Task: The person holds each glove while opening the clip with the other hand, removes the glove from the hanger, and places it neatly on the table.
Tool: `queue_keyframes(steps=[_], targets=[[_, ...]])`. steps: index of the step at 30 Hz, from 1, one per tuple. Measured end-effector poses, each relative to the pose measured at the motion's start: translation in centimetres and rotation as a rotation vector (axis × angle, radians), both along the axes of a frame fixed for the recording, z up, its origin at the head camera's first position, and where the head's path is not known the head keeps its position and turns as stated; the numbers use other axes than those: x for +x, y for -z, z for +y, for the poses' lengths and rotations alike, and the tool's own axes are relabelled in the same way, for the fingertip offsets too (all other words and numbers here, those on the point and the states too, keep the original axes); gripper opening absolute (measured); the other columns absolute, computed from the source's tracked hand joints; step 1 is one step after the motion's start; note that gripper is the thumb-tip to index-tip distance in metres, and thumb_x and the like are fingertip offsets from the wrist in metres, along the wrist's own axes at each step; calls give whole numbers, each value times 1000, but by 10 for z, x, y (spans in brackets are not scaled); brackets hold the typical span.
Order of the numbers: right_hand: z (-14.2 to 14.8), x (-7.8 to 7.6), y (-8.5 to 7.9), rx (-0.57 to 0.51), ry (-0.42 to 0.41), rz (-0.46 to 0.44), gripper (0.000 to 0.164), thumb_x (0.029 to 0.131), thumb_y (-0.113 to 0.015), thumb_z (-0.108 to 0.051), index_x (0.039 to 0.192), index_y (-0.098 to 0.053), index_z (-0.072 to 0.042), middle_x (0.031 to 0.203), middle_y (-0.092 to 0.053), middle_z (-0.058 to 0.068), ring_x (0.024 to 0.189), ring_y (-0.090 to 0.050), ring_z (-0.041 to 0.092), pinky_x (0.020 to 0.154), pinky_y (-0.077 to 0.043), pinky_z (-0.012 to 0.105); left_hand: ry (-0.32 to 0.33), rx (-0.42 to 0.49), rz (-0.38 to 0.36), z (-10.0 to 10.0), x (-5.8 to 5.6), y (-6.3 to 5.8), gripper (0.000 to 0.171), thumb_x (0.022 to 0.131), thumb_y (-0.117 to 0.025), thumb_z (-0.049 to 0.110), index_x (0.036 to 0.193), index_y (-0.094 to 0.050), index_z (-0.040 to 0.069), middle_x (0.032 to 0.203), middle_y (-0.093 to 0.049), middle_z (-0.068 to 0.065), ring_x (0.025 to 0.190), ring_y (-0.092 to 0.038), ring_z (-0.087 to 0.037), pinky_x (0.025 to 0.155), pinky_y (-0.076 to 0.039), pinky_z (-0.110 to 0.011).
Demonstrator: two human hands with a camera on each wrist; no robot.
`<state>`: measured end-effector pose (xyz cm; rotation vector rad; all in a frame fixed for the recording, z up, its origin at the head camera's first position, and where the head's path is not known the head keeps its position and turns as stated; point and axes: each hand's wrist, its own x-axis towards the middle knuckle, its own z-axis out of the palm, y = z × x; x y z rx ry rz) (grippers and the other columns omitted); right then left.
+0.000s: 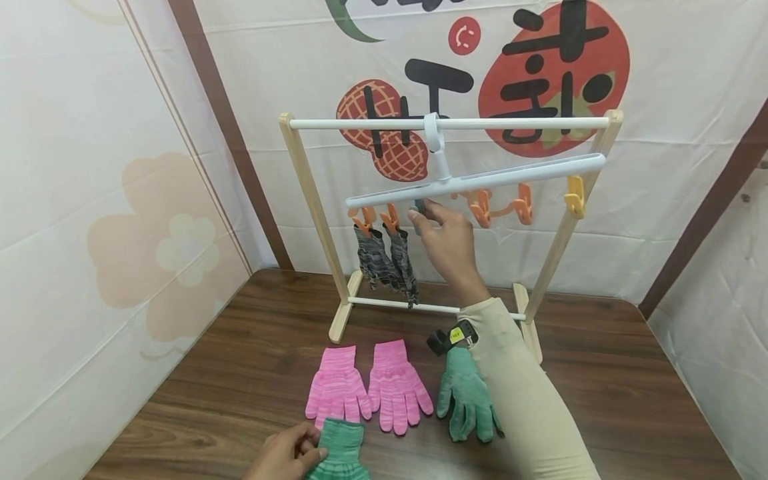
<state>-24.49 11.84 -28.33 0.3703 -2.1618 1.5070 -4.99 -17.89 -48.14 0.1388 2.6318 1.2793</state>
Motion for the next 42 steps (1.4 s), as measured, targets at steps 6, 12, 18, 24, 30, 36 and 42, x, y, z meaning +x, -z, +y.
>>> queue_keyframes(steps=[6,12,18,24,30,36,42], targets=[[-2,1,0,12,-20,0,43,97,-70,-38,133,-69,-14,121,-72,7,108,-65,22,81,-48,42,-144,-218,179,1,2,-8,13,90,-76,24,88,-67,14,68,-55,11,60,-51,-5,57,-44,-31],[-1,3,-3,32,-32,-2,43,98,-68,-38,134,-68,-13,122,-71,8,112,-65,24,90,-51,49,-180,-291,351,13,-16,-32,11,93,-75,29,88,-69,21,70,-57,16,62,-51,0,57,-43,-30],[-1,2,-5,45,-41,11,41,99,-68,-36,132,-69,-11,121,-72,10,114,-64,25,96,-49,50,-71,-174,523,40,-50,-57,5,96,-72,21,96,-72,15,79,-64,11,70,-57,-3,64,-47,-28],[-4,1,-3,43,-43,6,41,100,-67,-35,132,-68,-10,119,-71,11,112,-64,25,94,-50,48,-10,-34,593,78,-92,-86,16,99,-67,17,112,-70,8,101,-71,-2,91,-66,-18,81,-52,-39],[-8,-1,0,53,-45,22,38,100,-67,-31,131,-68,-7,116,-72,12,109,-66,26,92,-52,47,-43,125,619,110,-125,-113,24,100,-63,14,121,-66,3,112,-69,-10,103,-66,-24,86,-55,-41],[-8,1,-1,43,-49,11,37,100,-67,-30,130,-68,-8,115,-72,12,108,-66,26,91,-52,47,-118,182,689,129,-148,-128,25,100,-62,12,122,-66,2,109,-68,-11,99,-66,-24,82,-56,-39],[-7,1,-1,43,-79,14,38,101,-66,-30,130,-67,-6,112,-72,12,105,-66,26,90,-51,45,-184,202,712,139,-156,-134,27,100,-61,14,125,-64,3,111,-65,-12,97,-65,-25,82,-54,-40]])
